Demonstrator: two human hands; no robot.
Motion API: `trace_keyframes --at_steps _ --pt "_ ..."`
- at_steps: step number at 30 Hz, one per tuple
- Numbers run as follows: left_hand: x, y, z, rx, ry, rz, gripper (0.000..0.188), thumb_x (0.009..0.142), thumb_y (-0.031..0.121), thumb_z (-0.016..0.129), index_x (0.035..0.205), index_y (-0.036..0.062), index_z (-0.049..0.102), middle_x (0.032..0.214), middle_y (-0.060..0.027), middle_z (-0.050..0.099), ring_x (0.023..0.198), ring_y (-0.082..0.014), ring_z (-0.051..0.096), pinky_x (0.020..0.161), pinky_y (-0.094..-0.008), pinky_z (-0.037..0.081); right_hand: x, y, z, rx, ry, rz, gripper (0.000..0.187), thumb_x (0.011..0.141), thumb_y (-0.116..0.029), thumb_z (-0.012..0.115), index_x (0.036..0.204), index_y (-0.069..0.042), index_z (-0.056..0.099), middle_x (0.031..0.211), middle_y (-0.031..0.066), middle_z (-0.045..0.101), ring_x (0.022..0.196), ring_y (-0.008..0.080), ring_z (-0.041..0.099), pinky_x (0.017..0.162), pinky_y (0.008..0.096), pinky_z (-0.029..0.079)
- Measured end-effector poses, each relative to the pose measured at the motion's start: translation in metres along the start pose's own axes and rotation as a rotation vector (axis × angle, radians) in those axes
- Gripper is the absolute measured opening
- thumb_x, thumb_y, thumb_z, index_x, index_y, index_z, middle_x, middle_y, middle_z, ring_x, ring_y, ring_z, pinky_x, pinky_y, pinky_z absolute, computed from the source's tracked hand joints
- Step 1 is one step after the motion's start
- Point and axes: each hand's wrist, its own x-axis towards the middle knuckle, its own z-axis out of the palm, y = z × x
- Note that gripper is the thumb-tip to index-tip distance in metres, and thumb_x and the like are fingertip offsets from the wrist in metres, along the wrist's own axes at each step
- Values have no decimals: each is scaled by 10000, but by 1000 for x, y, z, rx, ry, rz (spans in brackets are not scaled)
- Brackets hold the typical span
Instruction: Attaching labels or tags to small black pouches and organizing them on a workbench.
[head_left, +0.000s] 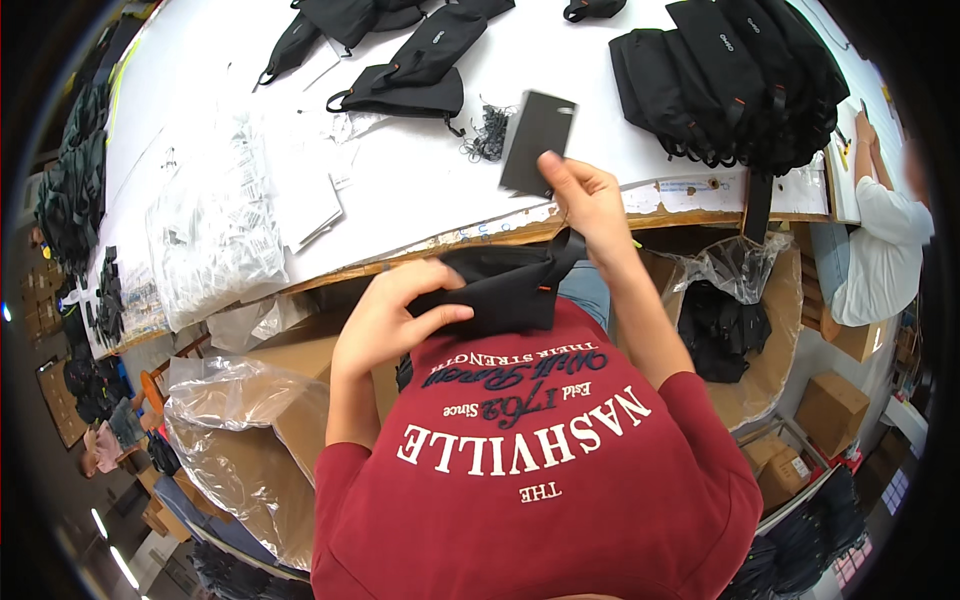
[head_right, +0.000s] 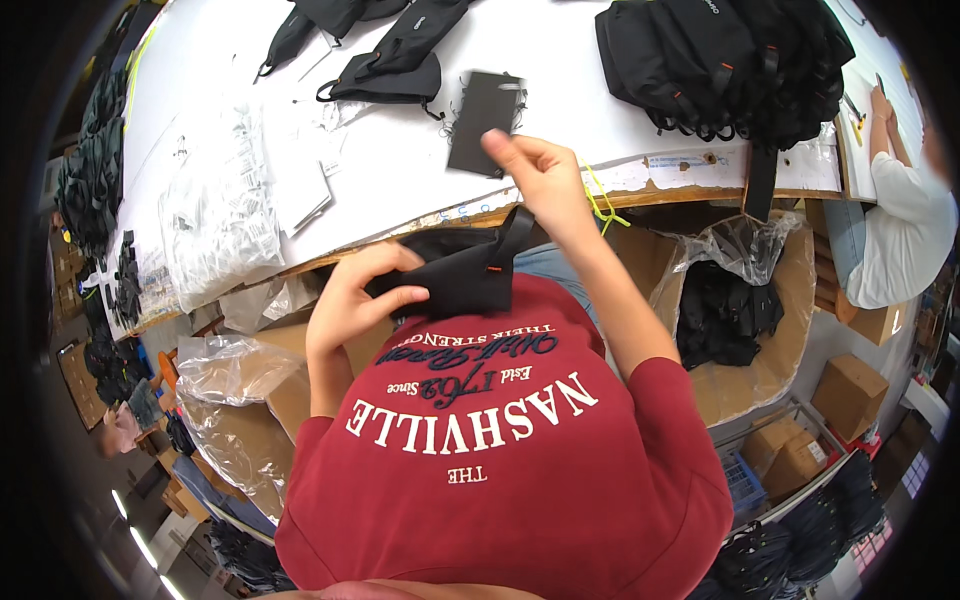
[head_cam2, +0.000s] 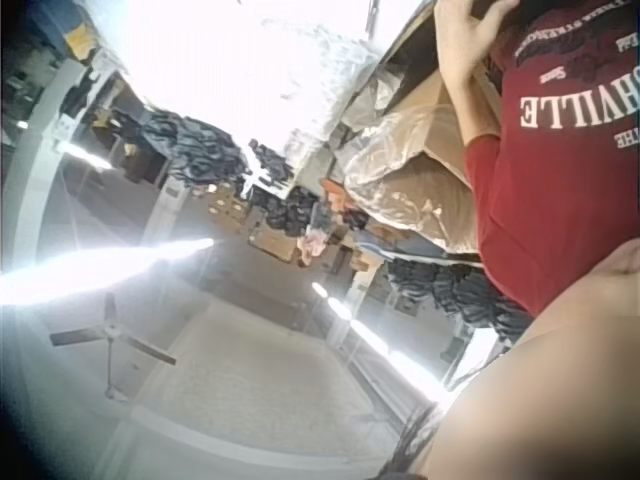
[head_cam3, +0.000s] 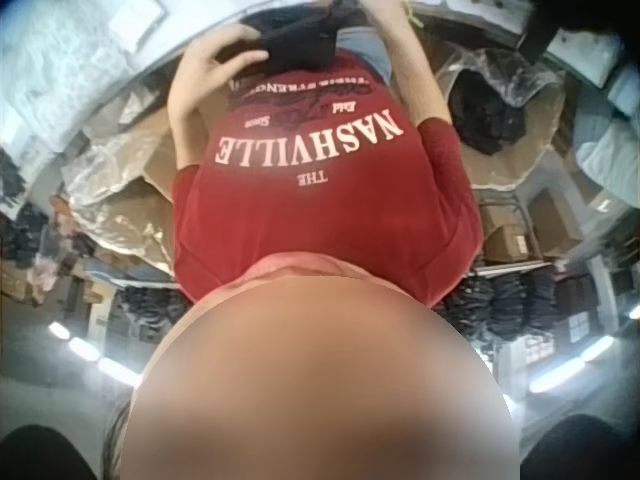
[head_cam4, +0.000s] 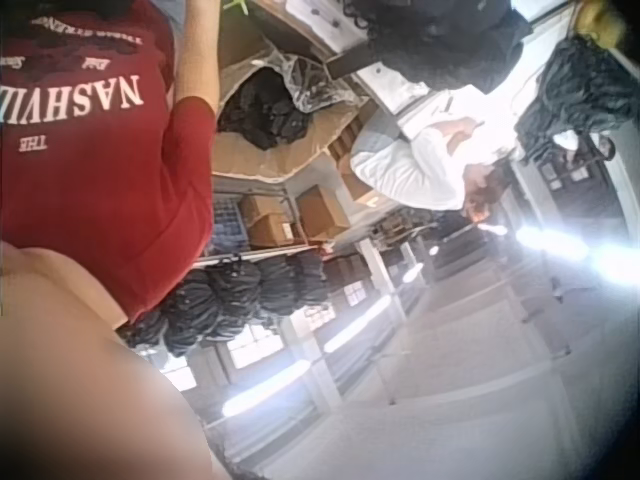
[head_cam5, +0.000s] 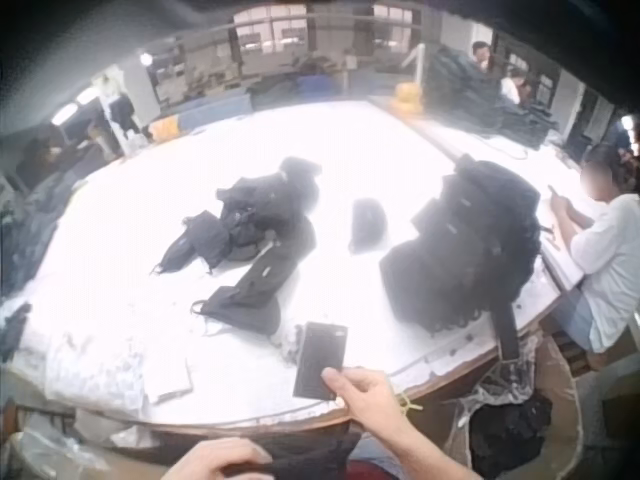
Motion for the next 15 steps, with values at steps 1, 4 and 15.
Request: trace_keyframes --at_steps 1,4,15 --pt "4 0 -1 50 9 32 191 720 72 728 845 -12 610 976 -122 601 859 -228 599 761 -319 466 1 -7 -9 -205 -140 -67 358 864 -250 669 597 -22 599 518 -66 340 538 2 288 458 229 219" --pt "8 6 2 232 101 5 206 705 85 736 870 32 625 1274 -155 452 1057 -300 568 852 -372 468 -3 -51 1 -714 -441 -93 334 817 -376 662 736 -54 705 496 24 494 455 122 419 468 270 335" --pt "12 -8 -5 299 -51 144 186 731 150 702 876 71 616 913 -68 607 925 -258 553 883 -358 397 -2 -33 12 -1193 -882 -325 331 773 -382 673 733 -56 712 573 123 606 525 255 588 549 356 450"
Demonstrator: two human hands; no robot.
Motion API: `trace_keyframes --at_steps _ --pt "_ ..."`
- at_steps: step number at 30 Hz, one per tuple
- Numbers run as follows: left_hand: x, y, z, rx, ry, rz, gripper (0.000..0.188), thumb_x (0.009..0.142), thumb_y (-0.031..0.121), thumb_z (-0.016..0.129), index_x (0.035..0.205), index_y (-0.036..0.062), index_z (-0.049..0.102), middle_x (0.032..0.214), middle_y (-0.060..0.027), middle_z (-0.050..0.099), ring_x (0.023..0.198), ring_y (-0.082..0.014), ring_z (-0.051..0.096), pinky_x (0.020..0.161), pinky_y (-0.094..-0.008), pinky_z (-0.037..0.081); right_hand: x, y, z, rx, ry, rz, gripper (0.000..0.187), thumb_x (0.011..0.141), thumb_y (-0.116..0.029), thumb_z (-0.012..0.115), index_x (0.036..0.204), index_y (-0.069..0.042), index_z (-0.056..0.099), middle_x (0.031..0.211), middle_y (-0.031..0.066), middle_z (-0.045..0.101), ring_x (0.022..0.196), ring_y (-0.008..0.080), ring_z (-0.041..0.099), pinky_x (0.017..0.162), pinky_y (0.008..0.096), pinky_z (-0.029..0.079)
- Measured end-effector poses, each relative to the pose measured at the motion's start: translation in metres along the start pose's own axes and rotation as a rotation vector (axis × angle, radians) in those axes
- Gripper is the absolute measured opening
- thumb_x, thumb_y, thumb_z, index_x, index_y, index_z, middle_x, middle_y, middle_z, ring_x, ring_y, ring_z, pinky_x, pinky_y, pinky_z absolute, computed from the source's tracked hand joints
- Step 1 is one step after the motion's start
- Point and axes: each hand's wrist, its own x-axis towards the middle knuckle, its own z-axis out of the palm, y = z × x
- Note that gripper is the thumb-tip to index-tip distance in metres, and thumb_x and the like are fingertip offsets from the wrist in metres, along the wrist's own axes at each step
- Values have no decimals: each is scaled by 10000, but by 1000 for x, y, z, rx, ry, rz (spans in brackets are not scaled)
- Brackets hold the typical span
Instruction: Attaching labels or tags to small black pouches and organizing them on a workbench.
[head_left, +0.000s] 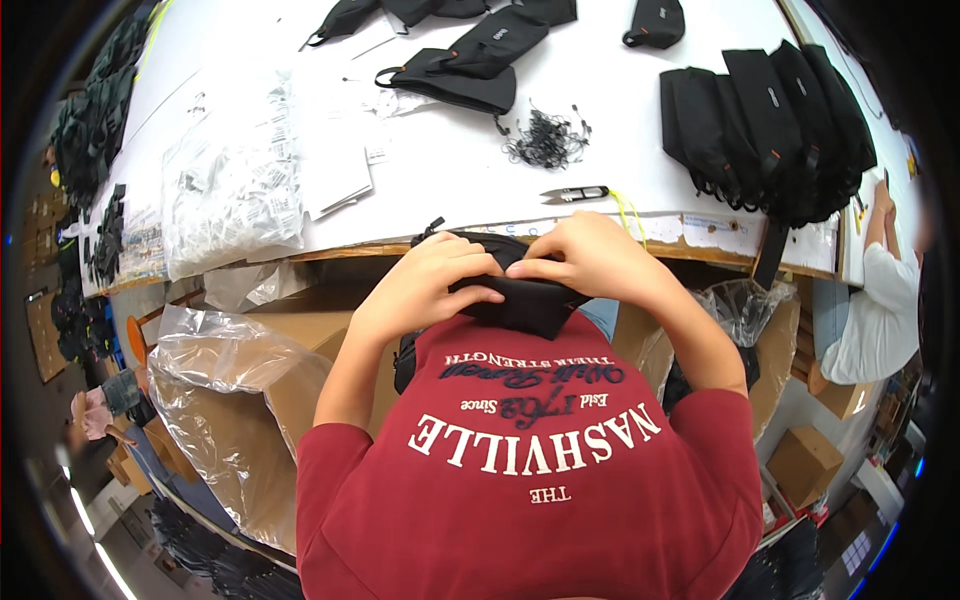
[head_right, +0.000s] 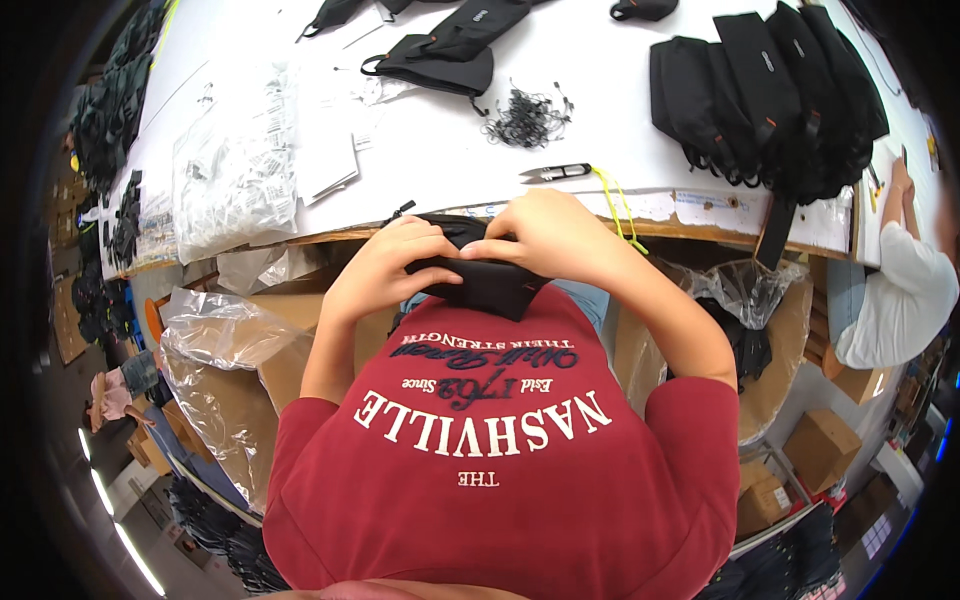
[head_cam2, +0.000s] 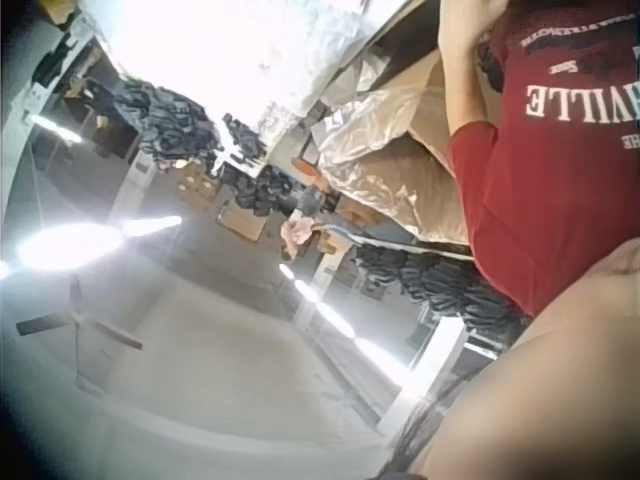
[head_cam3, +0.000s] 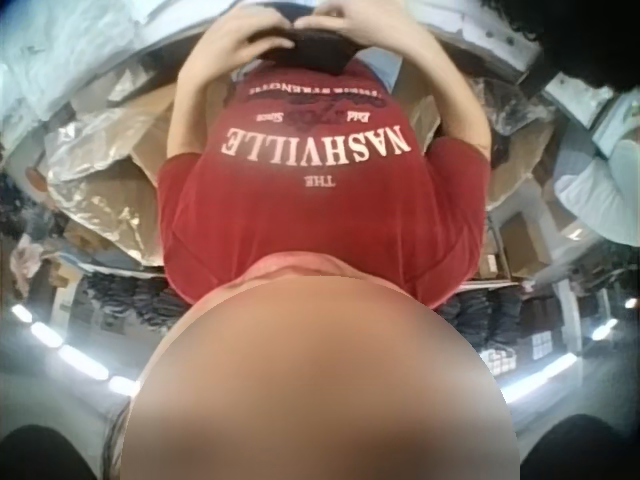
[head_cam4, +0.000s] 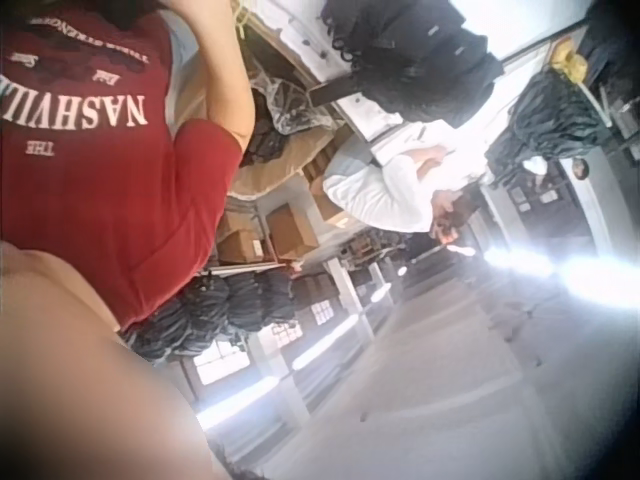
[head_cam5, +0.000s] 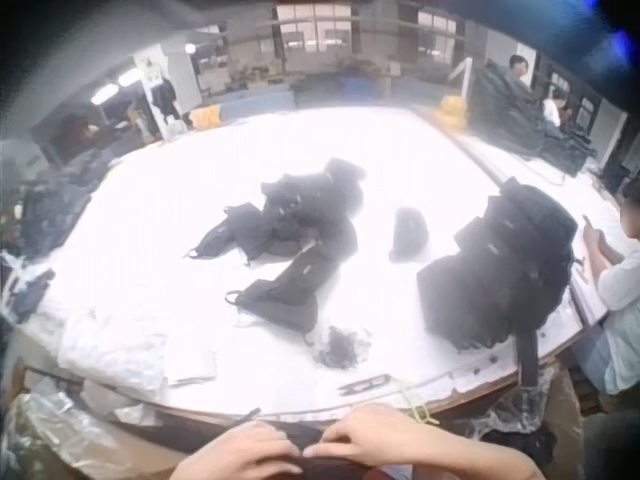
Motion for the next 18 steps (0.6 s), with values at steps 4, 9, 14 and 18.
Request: trace_keyframes --at_steps 4,9,14,18 --pt "10 -27 -2 -416 -68 -185 157 818 195 655 881 55 618 868 -67 633 887 -211 584 870 -318 414 -9 1 -6 429 -142 160 284 739 -308 748 790 -32 712 495 46 509 463 95 423 469 271 347" --pt "45 -161 -20 -237 673 -368 256 812 268 672 938 52 616 951 -73 640 962 -223 570 899 -351 402 -13 -1 -6 297 -140 153 319 725 -345 733 785 -34 692 555 100 569 471 200 499 512 311 398" --pt "49 -226 -29 515 770 -527 335 738 268 720 972 66 593 896 -85 591 935 -274 513 882 -396 365 -20 1 -5 303 23 119 274 737 -322 720 799 -55 708 590 97 607 498 222 552 520 298 429" --pt "47 -221 -34 494 655 -550 351 711 235 734 985 75 584 899 -82 581 922 -264 501 846 -388 356 -24 6 -8 169 157 107 213 727 -252 741 744 -45 698 584 69 619 479 197 571 496 273 431"
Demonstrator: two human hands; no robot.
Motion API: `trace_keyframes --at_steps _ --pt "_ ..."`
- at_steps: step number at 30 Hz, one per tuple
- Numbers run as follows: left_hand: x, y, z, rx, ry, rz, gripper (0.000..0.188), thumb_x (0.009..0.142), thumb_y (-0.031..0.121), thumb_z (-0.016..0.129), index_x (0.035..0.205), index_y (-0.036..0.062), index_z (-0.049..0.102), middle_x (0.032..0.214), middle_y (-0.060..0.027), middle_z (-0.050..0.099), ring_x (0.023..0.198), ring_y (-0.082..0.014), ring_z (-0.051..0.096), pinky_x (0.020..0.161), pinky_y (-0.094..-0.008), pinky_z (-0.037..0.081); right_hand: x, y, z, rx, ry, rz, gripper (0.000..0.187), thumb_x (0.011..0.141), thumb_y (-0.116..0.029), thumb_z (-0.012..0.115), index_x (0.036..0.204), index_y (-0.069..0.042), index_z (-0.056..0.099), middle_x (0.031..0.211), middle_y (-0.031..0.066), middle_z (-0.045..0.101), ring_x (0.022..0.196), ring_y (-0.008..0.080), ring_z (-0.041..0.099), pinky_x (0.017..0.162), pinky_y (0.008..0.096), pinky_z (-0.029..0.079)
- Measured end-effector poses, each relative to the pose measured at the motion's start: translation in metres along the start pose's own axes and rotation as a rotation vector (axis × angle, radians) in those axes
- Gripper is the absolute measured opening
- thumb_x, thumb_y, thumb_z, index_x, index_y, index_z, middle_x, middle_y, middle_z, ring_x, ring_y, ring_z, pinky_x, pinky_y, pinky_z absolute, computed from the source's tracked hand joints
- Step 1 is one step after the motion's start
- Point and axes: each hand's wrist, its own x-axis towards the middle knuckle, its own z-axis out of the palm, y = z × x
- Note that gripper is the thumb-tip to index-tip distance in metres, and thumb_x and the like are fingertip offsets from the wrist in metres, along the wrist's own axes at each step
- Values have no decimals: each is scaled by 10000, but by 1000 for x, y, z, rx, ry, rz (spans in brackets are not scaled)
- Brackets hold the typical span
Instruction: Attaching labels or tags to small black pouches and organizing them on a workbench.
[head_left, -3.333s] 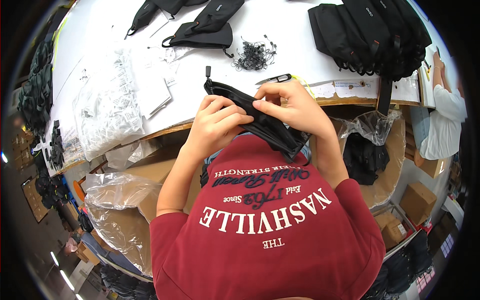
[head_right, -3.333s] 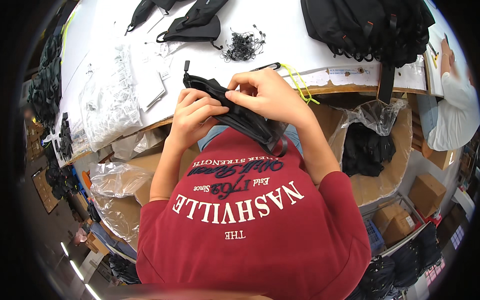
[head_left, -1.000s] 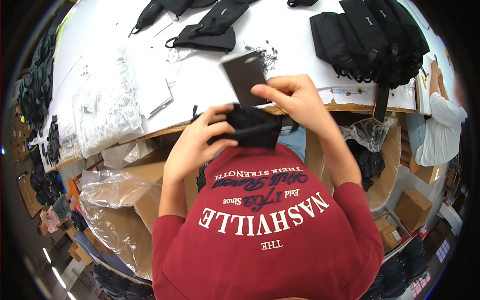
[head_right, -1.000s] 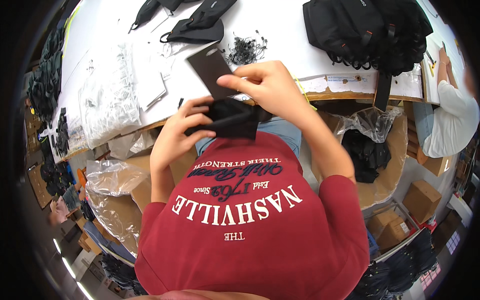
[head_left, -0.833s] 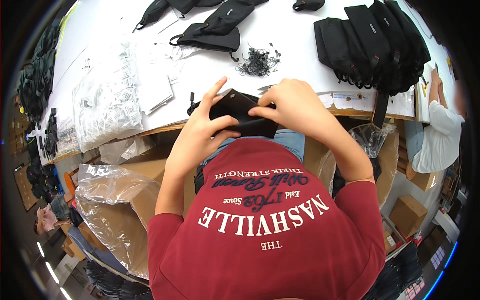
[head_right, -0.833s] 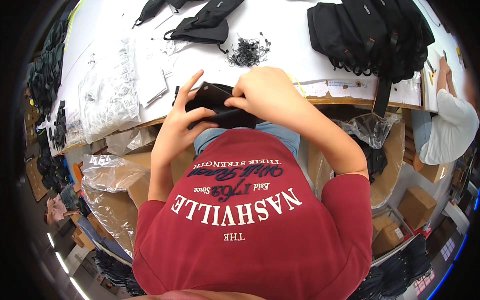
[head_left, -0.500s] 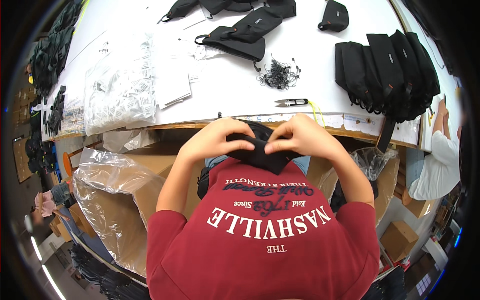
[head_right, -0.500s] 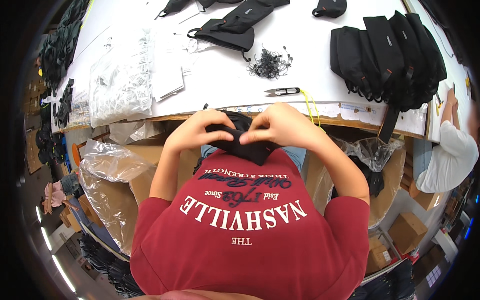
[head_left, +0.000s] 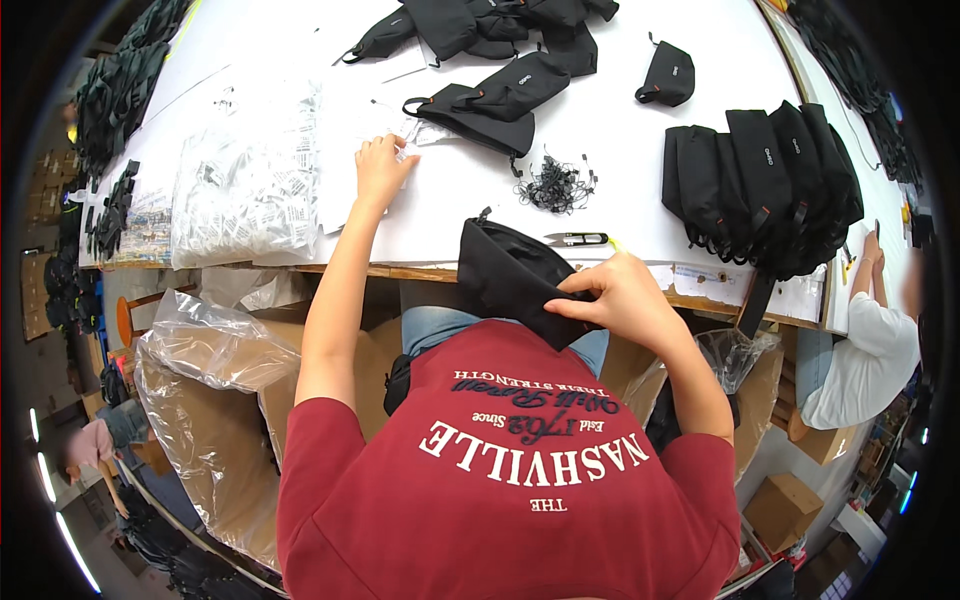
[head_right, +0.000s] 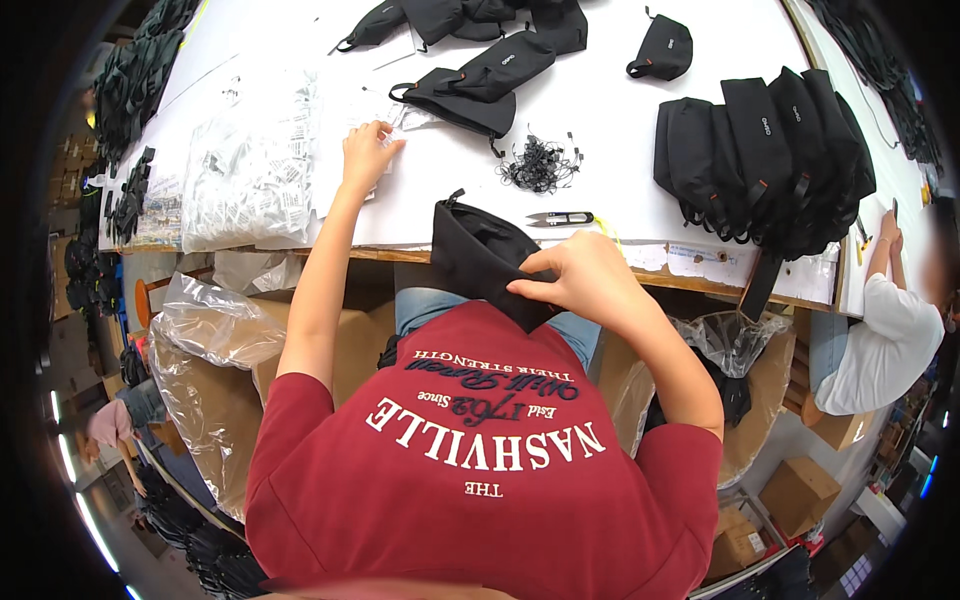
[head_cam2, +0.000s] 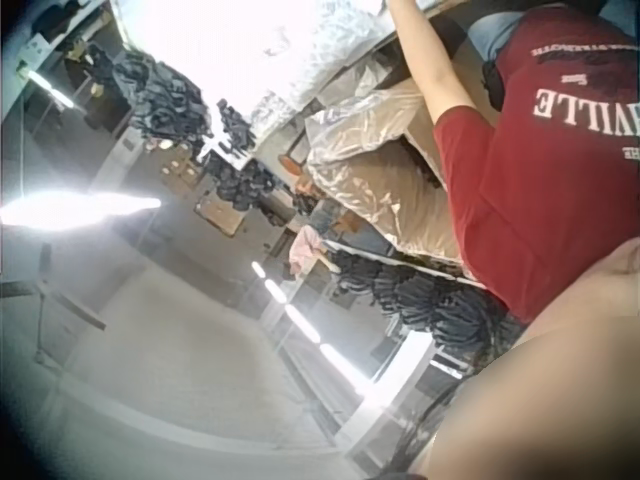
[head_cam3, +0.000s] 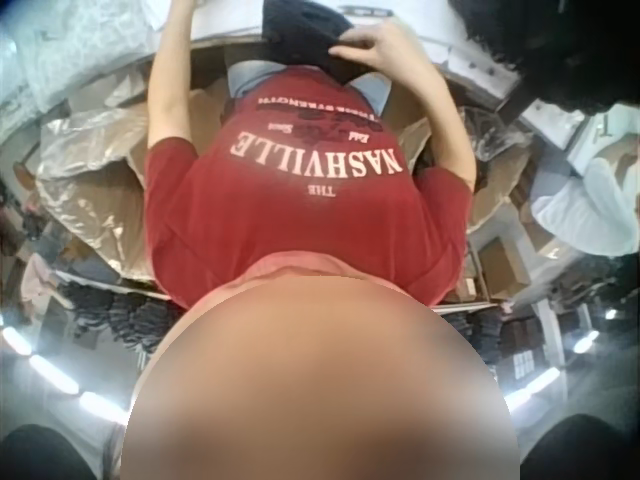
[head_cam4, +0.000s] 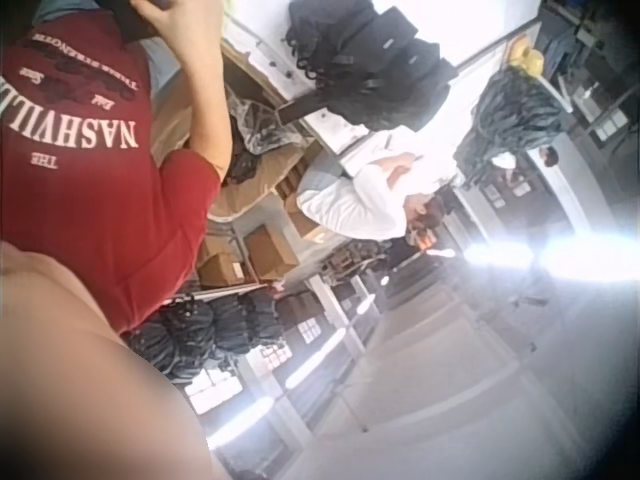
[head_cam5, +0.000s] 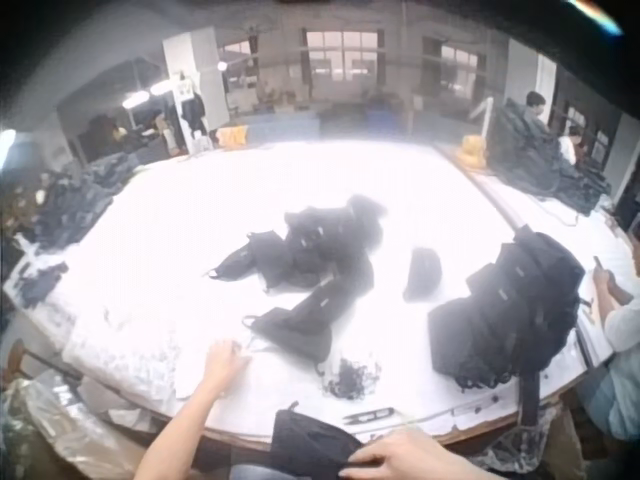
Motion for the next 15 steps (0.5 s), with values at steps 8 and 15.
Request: trace_keyframes --at_steps 8,15 --pt "-7 39 -20 -448 -65 -110 246 708 167 744 891 34 646 834 -88 634 866 -239 560 801 -342 431 13 10 2 -336 149 -207 213 728 -306 716 691 -99 681 512 81 550 495 267 555 479 350 416" --pt "-51 142 -98 -670 -207 510 233 735 213 739 922 86 680 1014 -48 629 1037 -215 531 936 -341 379 20 5 -5 -512 206 -301 251 728 -290 689 582 -108 597 478 71 507 495 269 550 513 374 429"
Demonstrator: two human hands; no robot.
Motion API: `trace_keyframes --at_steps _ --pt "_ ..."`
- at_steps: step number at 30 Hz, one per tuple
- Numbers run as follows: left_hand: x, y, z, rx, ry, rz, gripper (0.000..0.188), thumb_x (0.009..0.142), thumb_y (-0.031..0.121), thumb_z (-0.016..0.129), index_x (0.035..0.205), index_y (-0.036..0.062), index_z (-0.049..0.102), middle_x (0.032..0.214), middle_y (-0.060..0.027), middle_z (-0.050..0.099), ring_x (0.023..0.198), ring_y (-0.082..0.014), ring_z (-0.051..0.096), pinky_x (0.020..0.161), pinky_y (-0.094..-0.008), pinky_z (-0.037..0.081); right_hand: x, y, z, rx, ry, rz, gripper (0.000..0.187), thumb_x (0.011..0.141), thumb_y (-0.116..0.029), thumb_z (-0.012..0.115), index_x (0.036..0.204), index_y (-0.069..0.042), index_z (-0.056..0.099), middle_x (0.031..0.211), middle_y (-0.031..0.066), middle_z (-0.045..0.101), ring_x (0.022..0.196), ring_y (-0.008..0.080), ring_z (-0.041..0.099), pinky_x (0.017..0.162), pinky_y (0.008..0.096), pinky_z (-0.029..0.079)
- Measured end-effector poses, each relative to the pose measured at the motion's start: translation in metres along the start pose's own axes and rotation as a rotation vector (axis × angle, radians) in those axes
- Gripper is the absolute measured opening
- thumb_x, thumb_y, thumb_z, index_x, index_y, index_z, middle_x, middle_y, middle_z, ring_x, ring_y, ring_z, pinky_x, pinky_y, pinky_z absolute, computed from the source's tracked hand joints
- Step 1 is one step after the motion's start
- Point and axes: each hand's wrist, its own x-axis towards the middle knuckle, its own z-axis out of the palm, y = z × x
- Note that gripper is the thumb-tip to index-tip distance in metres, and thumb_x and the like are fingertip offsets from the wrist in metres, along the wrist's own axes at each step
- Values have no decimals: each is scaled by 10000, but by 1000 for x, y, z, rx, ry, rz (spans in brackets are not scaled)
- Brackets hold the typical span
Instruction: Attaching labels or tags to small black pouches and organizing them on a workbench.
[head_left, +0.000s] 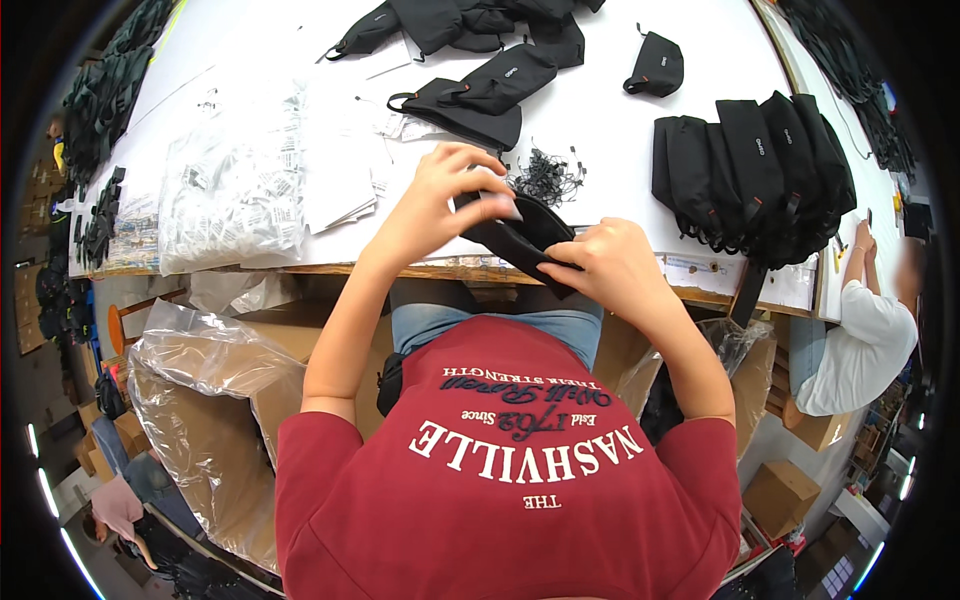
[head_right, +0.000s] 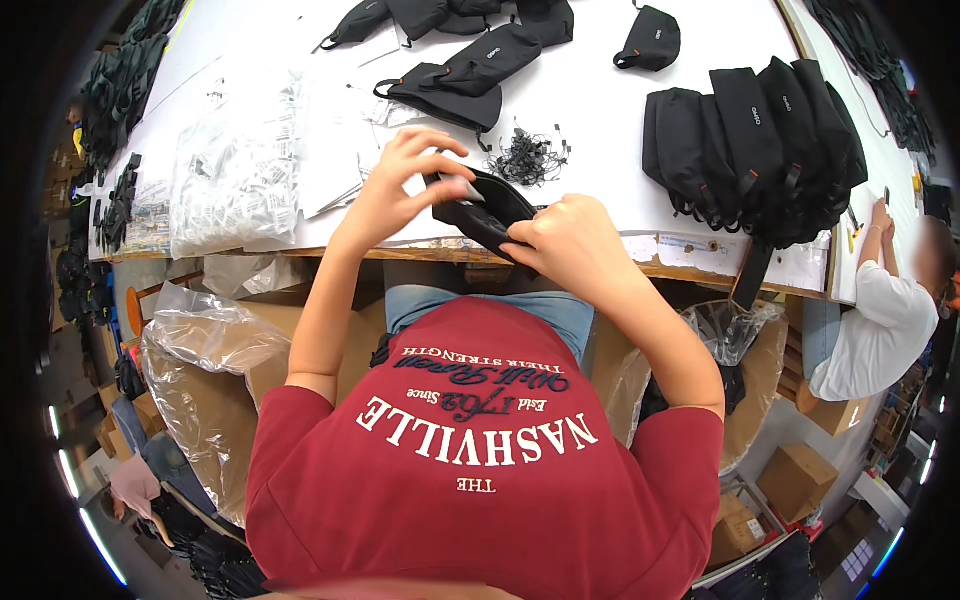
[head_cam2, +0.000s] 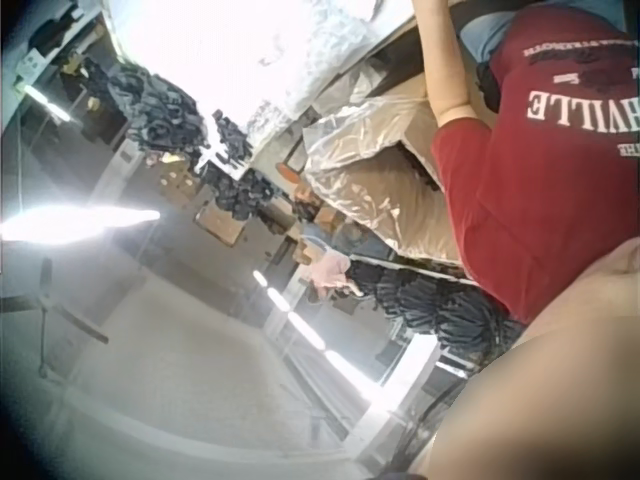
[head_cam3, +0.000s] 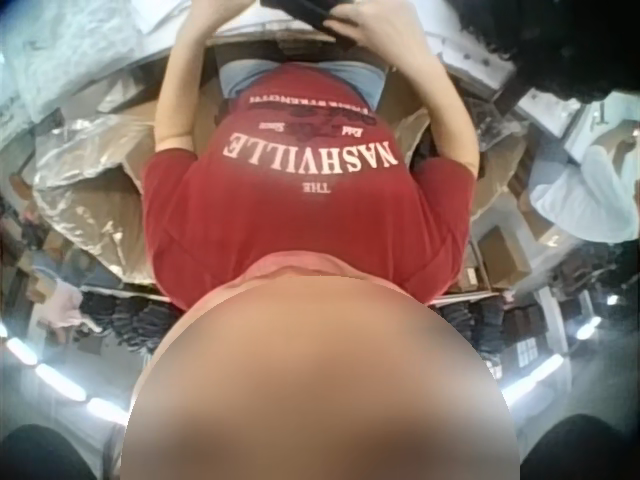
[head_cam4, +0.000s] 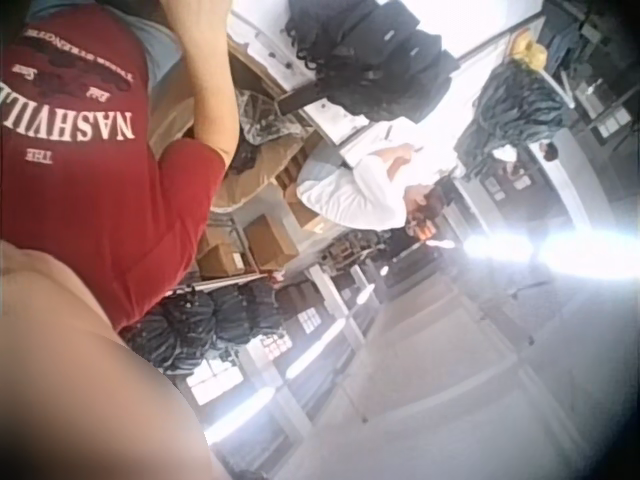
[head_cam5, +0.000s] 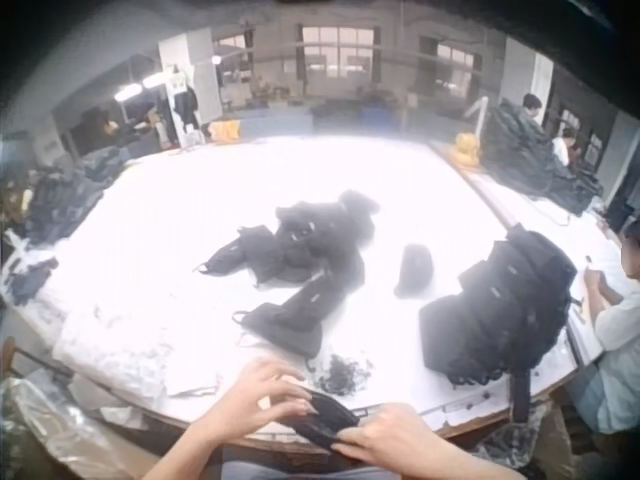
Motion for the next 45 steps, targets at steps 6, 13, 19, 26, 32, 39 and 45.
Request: trace_keyframes --at_steps 6,13,19,26,32,39,45 --pt "-27 -18 9 -399 415 -258 725 707 320 773 1308 103 433 1361 -102 403 1246 -269 394 1051 -398 281 3 -6 -12 10 119 -56 133 709 -245 729 740 -120 697 502 29 526 477 218 523 498 328 389" --pt "-61 -30 51 -1644 301 -316 761 762 496 692 1349 108 401 1322 -59 485 1228 -218 452 1058 -412 329 9 -24 7 162 462 2 169 658 -210 784 756 -99 703 502 -3 499 445 165 460 471 298 333" --pt "-34 1 53 -1536 649 -600 358 847 81 625 1188 47 518 1073 -74 620 965 -188 614 844 -328 515 8 -35 26 366 594 191 134 771 -195 724 836 -83 691 477 -6 424 421 112 396 447 265 298" --pt "-30 6 51 -1481 648 -565 273 873 172 612 1109 36 592 1048 -69 652 969 -197 621 886 -351 491 5 -43 45 934 835 595 219 923 -165 575 759 -23 551 517 -22 477 442 12 338 412 215 231" --pt "-33 7 44 -1438 506 -645 386 819 93 650 1173 8 523 1050 -104 623 918 -206 630 803 -330 529 2 -18 38 831 637 396 147 854 -130 639 784 -11 587 659 13 572 535 45 433 493 208 330" --pt "-43 26 53 -1358 152 -774 529 741 127 707 1205 -19 499 1039 -108 613 915 -183 622 813 -303 517 32 -10 -4 620 644 309 181 785 -131 693 954 -82 647 809 25 647 620 101 556 527 233 413" --pt "-56 8 53 -1385 47 -794 569 789 246 684 1264 24 464 1088 -80 603 973 -172 603 855 -296 494 21 -15 2 630 473 368 105 780 -89 697 876 -53 679 740 -2 662 580 44 497 486 201 337"
